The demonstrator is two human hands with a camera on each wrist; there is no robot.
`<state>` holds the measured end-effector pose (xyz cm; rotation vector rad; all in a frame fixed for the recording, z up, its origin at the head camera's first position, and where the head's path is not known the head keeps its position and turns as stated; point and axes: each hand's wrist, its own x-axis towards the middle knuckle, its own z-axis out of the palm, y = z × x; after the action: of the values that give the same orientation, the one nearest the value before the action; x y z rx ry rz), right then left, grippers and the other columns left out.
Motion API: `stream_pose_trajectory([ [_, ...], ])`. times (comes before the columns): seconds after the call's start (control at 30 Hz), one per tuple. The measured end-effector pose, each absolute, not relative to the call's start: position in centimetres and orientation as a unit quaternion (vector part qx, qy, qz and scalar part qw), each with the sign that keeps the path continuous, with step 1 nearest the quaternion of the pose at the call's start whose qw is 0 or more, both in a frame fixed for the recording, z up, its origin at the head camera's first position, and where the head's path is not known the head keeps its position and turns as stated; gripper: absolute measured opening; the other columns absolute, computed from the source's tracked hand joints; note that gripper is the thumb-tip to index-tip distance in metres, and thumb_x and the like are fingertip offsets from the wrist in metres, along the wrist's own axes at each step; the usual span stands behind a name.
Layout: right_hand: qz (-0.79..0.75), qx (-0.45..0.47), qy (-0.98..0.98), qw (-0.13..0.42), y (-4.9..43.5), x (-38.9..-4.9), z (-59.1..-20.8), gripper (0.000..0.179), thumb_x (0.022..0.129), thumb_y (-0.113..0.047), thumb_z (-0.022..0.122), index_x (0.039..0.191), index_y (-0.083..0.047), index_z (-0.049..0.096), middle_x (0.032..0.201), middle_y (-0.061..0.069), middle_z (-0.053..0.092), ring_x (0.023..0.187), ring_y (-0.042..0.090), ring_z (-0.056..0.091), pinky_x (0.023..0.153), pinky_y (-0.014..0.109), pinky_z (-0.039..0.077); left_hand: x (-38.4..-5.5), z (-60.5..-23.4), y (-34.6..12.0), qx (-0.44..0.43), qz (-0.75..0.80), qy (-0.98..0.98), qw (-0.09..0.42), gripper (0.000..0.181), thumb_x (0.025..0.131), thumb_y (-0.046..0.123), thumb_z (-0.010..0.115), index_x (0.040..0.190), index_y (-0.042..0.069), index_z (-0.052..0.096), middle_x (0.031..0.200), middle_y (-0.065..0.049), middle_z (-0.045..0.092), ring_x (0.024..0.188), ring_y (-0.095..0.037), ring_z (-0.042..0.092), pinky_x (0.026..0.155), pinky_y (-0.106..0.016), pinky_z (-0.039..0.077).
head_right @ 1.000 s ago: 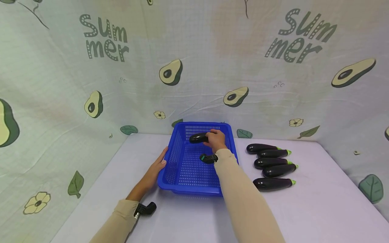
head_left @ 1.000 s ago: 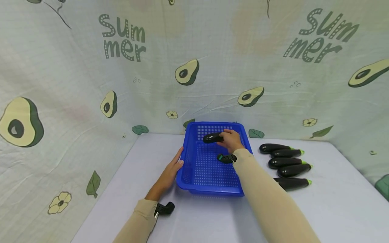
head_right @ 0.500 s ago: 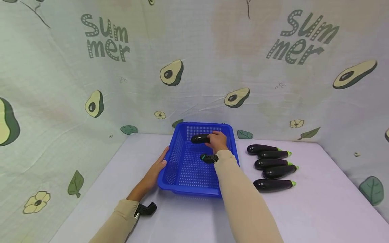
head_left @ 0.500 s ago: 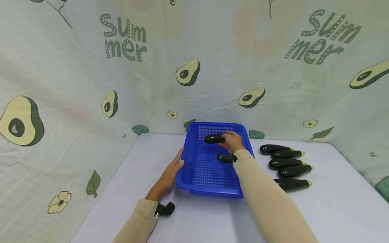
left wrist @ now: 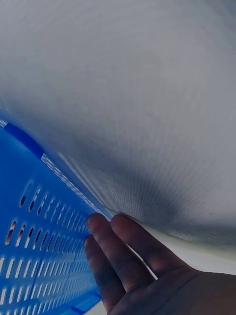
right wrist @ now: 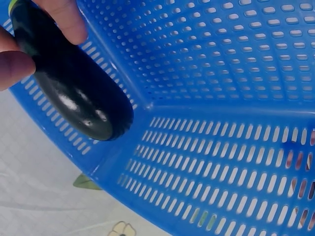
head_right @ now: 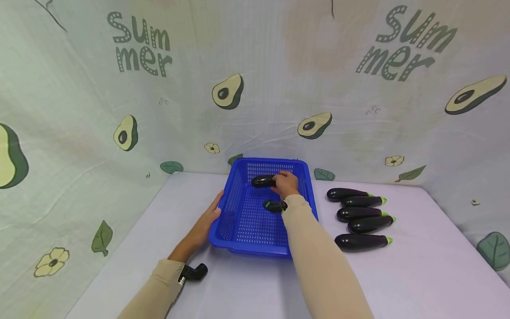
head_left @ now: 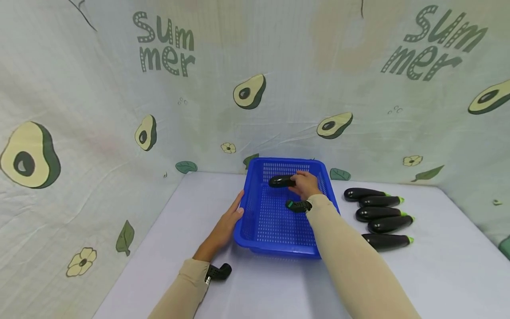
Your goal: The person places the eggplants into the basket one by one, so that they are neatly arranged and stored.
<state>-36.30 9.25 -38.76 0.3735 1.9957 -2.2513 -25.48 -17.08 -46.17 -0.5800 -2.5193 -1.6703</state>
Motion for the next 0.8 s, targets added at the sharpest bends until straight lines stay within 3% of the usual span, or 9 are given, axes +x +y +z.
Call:
stream_pose_trajectory([
  [0.2,-0.743,0.126,0.652,0.086,9.4,-36.5,-38.7,0.052,0.099,-0.003,0.048,0.151,-0.001,0.04,0.149,0.023,0.041,0.13,0.037,0.05,0.102,0.041,0.048,-25.6,-46.2,-17.1,-0.187,-0.538,-0.821,0.031,0.057,0.108,0.042,0.03,0.162,0.032,0.013,0.165,0.008,0.015,0.151,-0.02,0.016,0.118,-0.052,0.018],
  [0.4,-0.73,0.125,0.661,0.118,9.5,-36.7,-38.7,0.045,0.1,-0.009,0.047,0.143,0.002,0.042,0.146,0.022,0.043,0.126,0.038,0.053,0.1,0.038,0.05,-24.9,-44.8,-17.0,-0.186,-0.534,-0.825,0.011,0.057,0.11,0.032,0.03,0.163,0.023,0.011,0.166,0.002,0.012,0.151,-0.024,0.014,0.119,-0.052,0.016],
  [0.6,-0.729,0.115,0.661,0.138,9.8,-36.6,-38.6,0.051,0.102,-0.012,0.044,0.151,-0.001,0.034,0.153,0.023,0.035,0.13,0.039,0.049,0.104,0.04,0.047,-23.2,-41.9,-16.6,-0.203,-0.522,-0.828,-0.007,0.058,0.11,0.025,0.028,0.162,0.012,0.008,0.166,-0.009,0.01,0.151,-0.03,0.014,0.118,-0.053,0.02],
  [0.8,-0.732,0.122,0.655,0.144,9.8,-36.5,-38.6,0.061,0.102,-0.012,0.044,0.158,-0.004,0.022,0.156,0.027,0.028,0.132,0.04,0.047,0.102,0.04,0.048,-24.3,-43.8,-16.9,-0.198,-0.531,-0.824,-0.006,0.058,0.11,0.027,0.029,0.163,0.017,0.007,0.167,-0.005,0.008,0.151,-0.029,0.013,0.118,-0.053,0.019],
])
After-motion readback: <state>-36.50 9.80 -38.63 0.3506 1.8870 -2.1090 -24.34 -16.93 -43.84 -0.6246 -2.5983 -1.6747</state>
